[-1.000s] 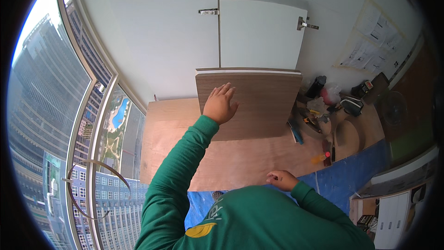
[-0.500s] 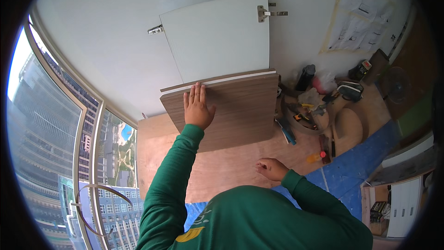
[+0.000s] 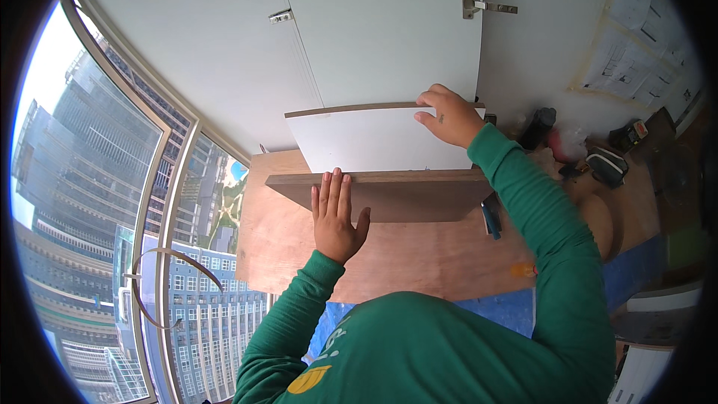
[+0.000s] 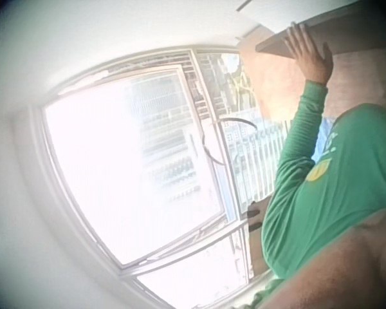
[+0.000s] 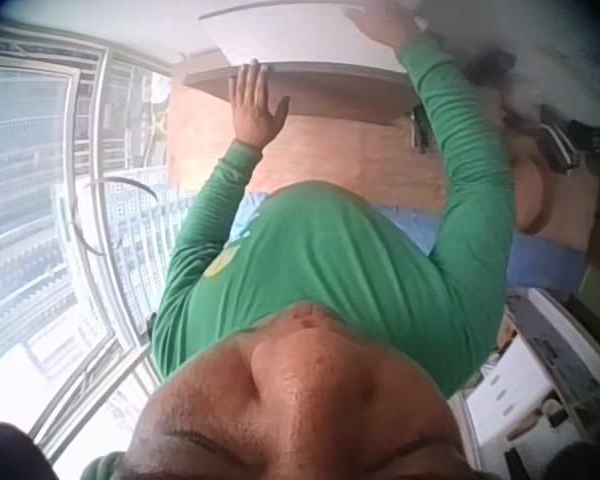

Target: The person assembles a cabinet by attaching a wooden edge band to a white panel using a hammer. They align the edge band, tap it into place, and adjust the panel orientation during the process.

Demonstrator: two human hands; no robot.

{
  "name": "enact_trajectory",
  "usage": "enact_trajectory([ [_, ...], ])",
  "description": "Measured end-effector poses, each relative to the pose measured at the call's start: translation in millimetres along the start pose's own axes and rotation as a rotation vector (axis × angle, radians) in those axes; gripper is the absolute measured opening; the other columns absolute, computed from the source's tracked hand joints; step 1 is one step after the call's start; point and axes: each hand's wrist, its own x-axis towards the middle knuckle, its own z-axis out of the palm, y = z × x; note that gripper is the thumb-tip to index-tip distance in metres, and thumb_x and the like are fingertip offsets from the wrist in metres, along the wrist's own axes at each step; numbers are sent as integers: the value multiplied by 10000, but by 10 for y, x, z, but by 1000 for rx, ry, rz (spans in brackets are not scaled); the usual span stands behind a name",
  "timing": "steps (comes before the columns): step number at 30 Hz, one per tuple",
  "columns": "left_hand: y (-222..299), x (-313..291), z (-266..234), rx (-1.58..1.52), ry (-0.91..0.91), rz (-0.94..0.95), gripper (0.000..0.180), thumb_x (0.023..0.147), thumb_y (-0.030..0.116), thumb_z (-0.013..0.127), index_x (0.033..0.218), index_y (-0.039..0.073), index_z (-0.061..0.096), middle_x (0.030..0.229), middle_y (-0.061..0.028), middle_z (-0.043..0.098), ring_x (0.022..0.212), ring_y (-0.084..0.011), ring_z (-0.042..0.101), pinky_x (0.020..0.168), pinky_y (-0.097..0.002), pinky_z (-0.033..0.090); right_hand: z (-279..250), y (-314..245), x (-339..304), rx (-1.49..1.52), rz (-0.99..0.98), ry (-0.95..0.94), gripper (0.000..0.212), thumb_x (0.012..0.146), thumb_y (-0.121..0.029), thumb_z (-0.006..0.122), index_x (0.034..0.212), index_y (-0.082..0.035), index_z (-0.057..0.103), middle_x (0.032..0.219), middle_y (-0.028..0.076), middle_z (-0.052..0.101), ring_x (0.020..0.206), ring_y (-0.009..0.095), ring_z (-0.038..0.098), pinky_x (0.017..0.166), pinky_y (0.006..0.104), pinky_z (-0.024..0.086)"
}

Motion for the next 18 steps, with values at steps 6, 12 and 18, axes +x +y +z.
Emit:
enact_trajectory([
  [6, 126, -548, -158, 2, 31, -43, 752, 917, 199, 782, 1580, 15, 477, 1653, -213, 471, 1586, -414, 359, 1300, -610, 195, 421, 23, 204, -460, -66, -161, 466, 937, -296, 804, 1273, -17, 642, 1218, 141, 602, 1142, 322, 598, 985, 463, 511],
  [12, 212, -958, -197, -66, 173, -66, 548, 923, 185, 764, 1439, 41, 646, 1579, -143, 581, 1537, -346, 456, 1288, -615, 234, 580, -121, 242, -618, 14, -88, 536, 899, -413, 837, 1224, -41, 628, 1243, 137, 573, 1195, 322, 576, 1007, 491, 488],
  [18, 168, -1033, -213, -72, 135, -60, 491, 931, 167, 757, 1399, 44, 675, 1555, -141, 608, 1522, -344, 475, 1289, -613, 223, 686, -174, 390, -623, 76, -95, 562, 868, -461, 854, 1165, -47, 618, 1208, 133, 584, 1159, 330, 597, 980, 499, 488],
])
